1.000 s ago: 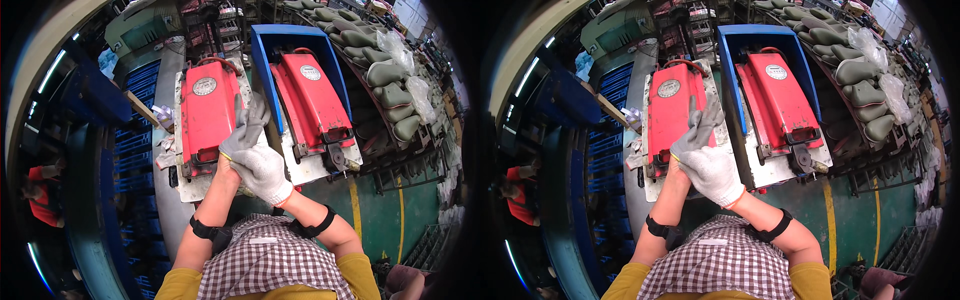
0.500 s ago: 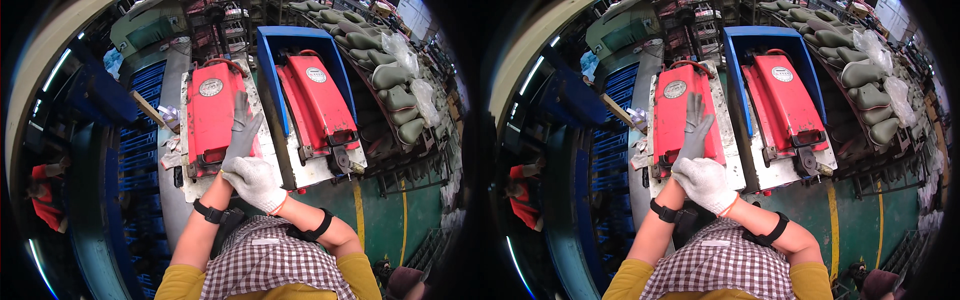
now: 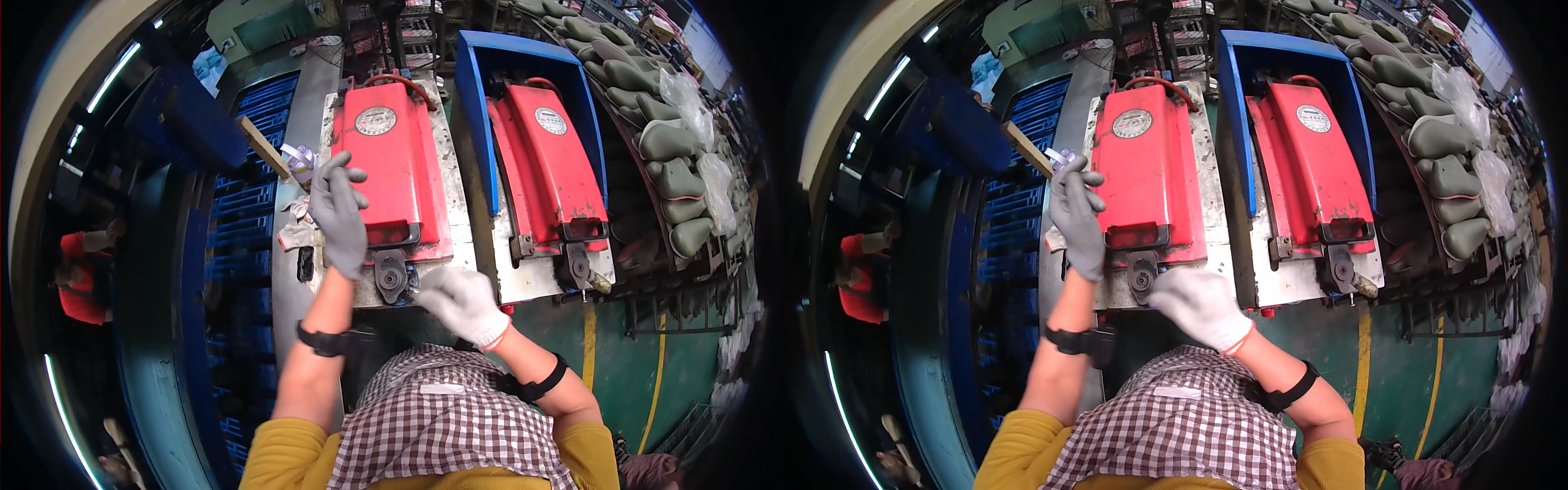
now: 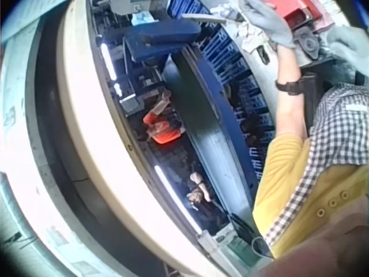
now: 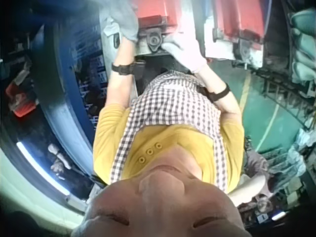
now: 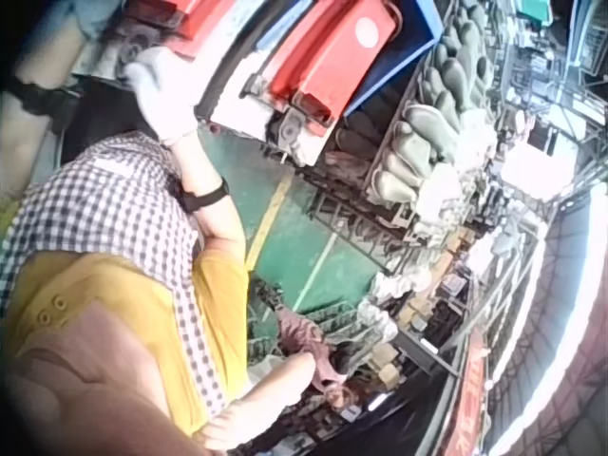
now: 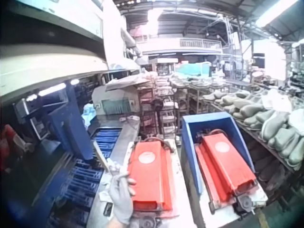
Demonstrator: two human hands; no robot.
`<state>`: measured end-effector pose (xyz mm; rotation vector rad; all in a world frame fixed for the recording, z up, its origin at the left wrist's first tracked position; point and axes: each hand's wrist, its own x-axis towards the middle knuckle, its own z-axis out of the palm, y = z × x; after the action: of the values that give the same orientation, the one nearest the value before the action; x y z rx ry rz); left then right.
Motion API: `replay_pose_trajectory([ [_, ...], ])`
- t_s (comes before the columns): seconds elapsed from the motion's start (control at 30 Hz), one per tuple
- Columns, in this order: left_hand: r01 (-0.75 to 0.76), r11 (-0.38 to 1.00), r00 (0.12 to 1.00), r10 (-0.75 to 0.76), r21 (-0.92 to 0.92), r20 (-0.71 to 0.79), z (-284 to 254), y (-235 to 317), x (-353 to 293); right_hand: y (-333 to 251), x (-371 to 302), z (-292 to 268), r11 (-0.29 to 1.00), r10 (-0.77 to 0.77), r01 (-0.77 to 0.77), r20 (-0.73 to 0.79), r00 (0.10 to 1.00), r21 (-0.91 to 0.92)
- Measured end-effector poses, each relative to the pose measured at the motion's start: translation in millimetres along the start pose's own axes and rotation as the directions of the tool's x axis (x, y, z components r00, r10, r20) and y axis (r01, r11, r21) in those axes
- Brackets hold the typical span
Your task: Using factory machinery to heat and press shoe components for assembly.
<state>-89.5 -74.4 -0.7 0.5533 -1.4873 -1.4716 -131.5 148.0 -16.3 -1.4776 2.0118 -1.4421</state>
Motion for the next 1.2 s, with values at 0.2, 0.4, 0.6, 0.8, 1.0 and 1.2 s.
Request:
replay_pose_trajectory([
  [0.2,-0.672,0.475,0.564,-0.169,0.568,0.809,-65,-57,-29,86,-36,52,0.876,0.469,-0.367,0.379,0.798,-0.314],
  [0.4,-0.660,0.338,0.534,-0.418,0.671,0.735,-39,-81,-30,74,-51,122,0.404,0.452,-0.911,0.847,0.281,0.086],
  [0.6,-0.586,0.364,0.520,-0.515,0.723,0.681,-32,-55,-20,72,-22,150,0.620,0.342,-0.784,0.908,0.241,-0.026],
  [0.8,-0.529,0.460,0.670,-0.289,0.713,0.683,-26,14,17,52,4,61,0.690,0.512,-0.720,0.757,0.407,-0.080],
  [1.0,-0.754,0.186,0.645,0.391,0.630,0.656,1,67,75,91,69,64,0.926,0.289,-0.284,-0.017,0.957,-0.247],
  [1.2,-0.757,0.046,0.542,0.602,0.652,0.586,31,82,118,114,143,138,0.745,0.233,-0.325,-0.229,0.945,-0.583],
])
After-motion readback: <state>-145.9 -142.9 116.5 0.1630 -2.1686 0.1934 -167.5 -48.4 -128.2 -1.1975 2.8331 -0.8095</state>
